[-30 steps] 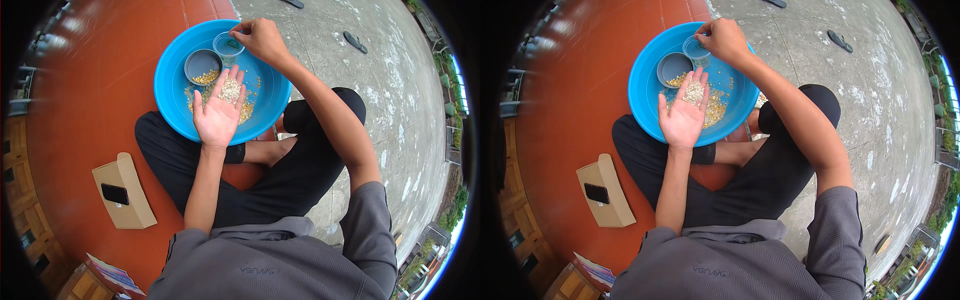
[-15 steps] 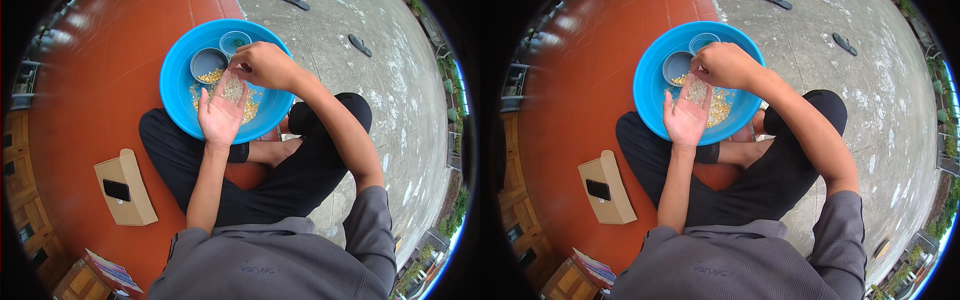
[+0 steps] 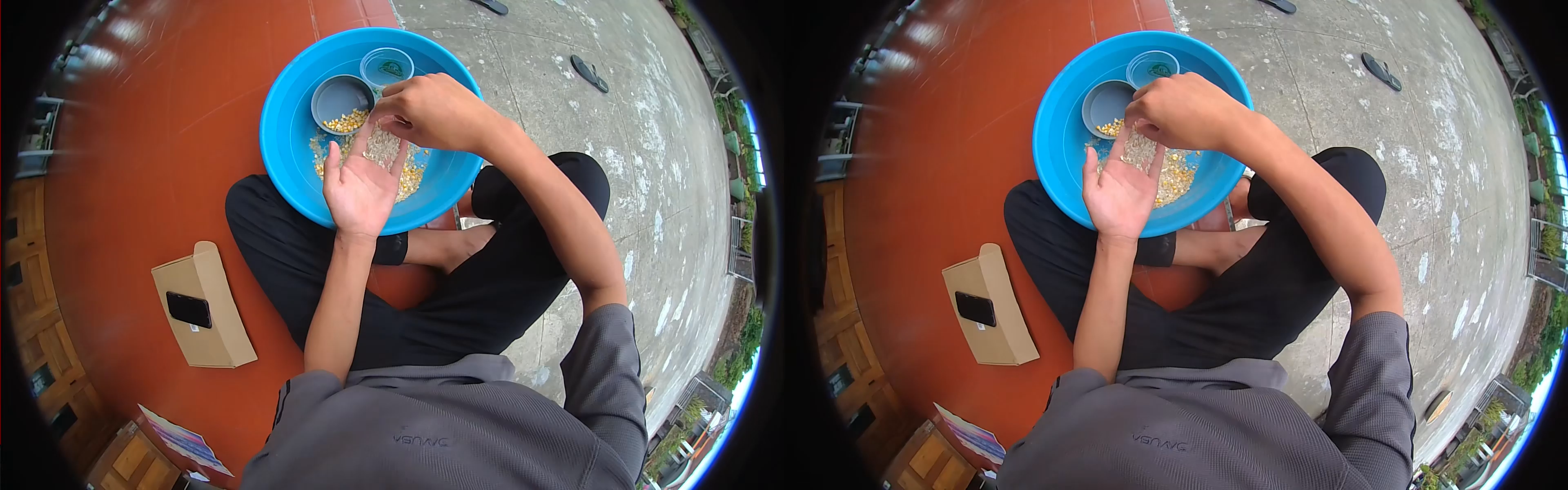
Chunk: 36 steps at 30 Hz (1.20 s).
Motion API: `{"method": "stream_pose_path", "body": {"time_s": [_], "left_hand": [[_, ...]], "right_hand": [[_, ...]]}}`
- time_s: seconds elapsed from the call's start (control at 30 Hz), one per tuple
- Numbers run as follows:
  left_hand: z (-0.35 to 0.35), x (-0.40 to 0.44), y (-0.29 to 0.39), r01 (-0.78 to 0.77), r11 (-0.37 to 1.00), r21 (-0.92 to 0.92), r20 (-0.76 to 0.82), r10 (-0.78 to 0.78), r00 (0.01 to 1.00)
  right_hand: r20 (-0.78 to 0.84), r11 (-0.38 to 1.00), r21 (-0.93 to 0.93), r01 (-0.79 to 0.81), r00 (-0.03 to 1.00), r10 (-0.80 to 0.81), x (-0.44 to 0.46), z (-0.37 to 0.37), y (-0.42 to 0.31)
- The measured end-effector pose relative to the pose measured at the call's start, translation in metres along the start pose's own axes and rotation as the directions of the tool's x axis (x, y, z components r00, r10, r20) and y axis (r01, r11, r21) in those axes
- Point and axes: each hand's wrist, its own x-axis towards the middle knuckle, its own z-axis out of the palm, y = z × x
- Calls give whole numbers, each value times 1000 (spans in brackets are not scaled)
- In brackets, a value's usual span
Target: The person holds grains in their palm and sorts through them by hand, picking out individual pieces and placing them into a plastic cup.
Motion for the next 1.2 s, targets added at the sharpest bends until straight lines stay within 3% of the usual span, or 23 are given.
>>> {"method": "stream_pose_path", "body": {"time_s": [0.47,0.67,1.2], "left_hand": [[-9,-1,1,-15,994,-110,18,17,1000],[-6,-1,2,-48,998,-40,32,50,998],[-1,-2,0,-61,998,24,29,60,998]], "right_hand": [[-51,989,-116,90,994,-96,-1,1,-1],[-117,985,-122,121,984,-136,0,6,-1],[-56,989,-133,60,996,-68,1,5,-3]]}}
